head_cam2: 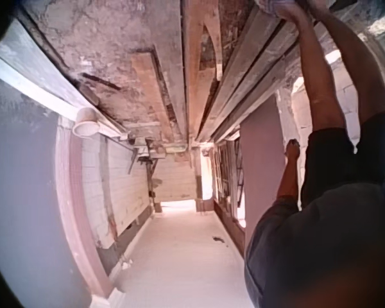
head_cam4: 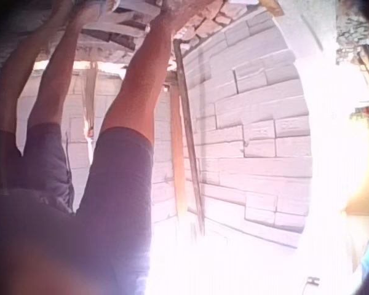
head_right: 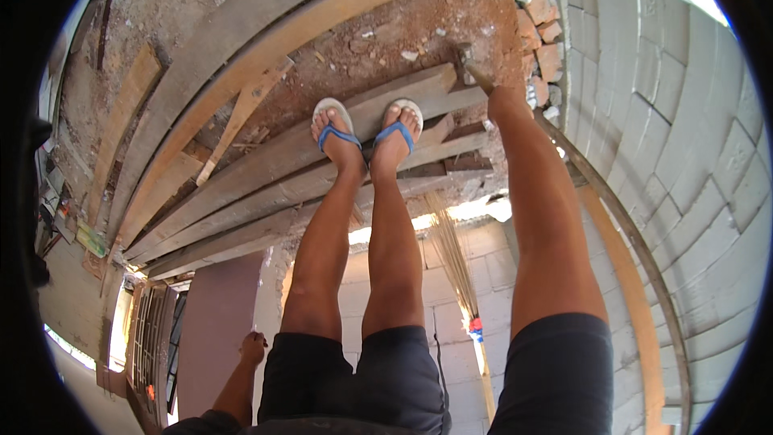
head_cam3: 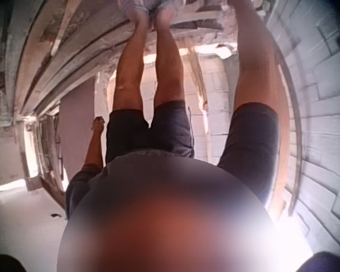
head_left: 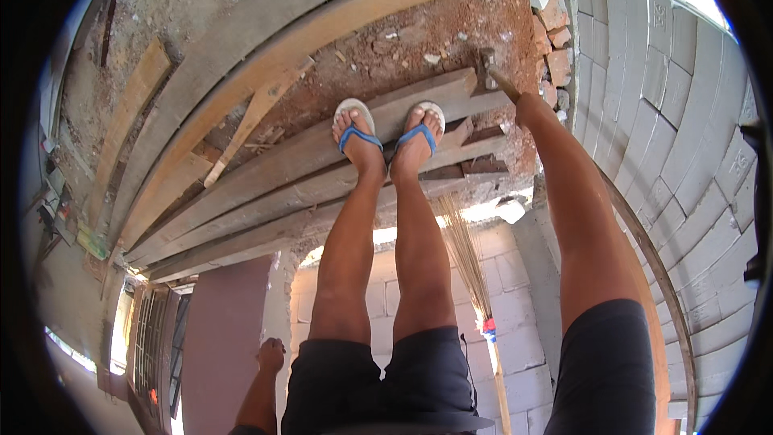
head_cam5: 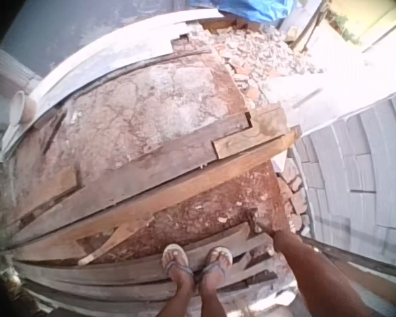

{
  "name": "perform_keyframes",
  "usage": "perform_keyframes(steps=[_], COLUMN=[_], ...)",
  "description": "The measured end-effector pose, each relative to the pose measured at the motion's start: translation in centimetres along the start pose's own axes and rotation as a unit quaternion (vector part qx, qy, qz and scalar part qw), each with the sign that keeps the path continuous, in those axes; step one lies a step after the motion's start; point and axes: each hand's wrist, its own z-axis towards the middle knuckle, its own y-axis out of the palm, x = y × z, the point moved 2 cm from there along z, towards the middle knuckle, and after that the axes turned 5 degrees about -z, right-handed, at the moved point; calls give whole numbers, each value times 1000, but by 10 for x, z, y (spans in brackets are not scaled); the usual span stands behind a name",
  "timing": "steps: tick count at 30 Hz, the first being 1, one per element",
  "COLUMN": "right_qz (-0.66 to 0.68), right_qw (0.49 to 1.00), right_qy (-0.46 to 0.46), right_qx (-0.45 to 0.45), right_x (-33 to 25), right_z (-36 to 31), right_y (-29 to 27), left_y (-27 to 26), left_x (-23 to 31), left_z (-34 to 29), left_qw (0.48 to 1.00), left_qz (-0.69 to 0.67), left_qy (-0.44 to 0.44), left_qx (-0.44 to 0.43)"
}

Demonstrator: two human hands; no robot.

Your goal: The person moves a plastic container and then uses a hammer to repeatedly strike and break wooden planks on the floor. The person repositions the planks and continues hammering until they are broken into smaller pieces.

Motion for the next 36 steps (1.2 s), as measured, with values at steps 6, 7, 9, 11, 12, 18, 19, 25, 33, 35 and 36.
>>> perform_keyframes(steps=[6, 7, 9, 11, 12, 18, 19, 25, 33, 35, 36], right_qz=[73, 85, 136, 148, 155, 47, 65, 526, 670, 688, 705], right_qw=[996, 996, 981, 979, 978, 992, 991, 838, 709, 701, 693], right_qy=[33, 29, 54, 74, 69, 11, 38, 136, 201, 181, 153], right_qx=[-33, 29, 128, 116, 119, -118, -112, -42, -82, -44, -14], right_x=[4, 3, 3, 2, 0, -14, -17, -4, 1, 8, 11], right_z=[-2, -7, -17, -21, -20, -19, -27, -144, -262, -297, -315], right_y=[-32, -33, -32, -27, -26, -6, 3, 88, 111, 108, 106], left_y=[-8, -10, -14, -17, -17, -22, -23, -30, -49, -59, -66], left_x=[-21, -23, -22, -16, -12, 3, 3, 14, 44, 41, 40], left_z=[-9, -6, 2, 11, 14, 6, 1, -8, 3, 6, 8], left_qw=[995, 994, 998, 1000, 1000, 999, 999, 999, 992, 993, 990], left_qz=[41, 39, 5, 10, -3, -15, 1, 11, -15, -8, -25], left_qy=[-78, -92, -60, -23, -13, 25, 26, 44, 109, 107, 126], left_qx=[-43, -38, -24, 4, -3, 17, 18, 28, 57, 57, 54])
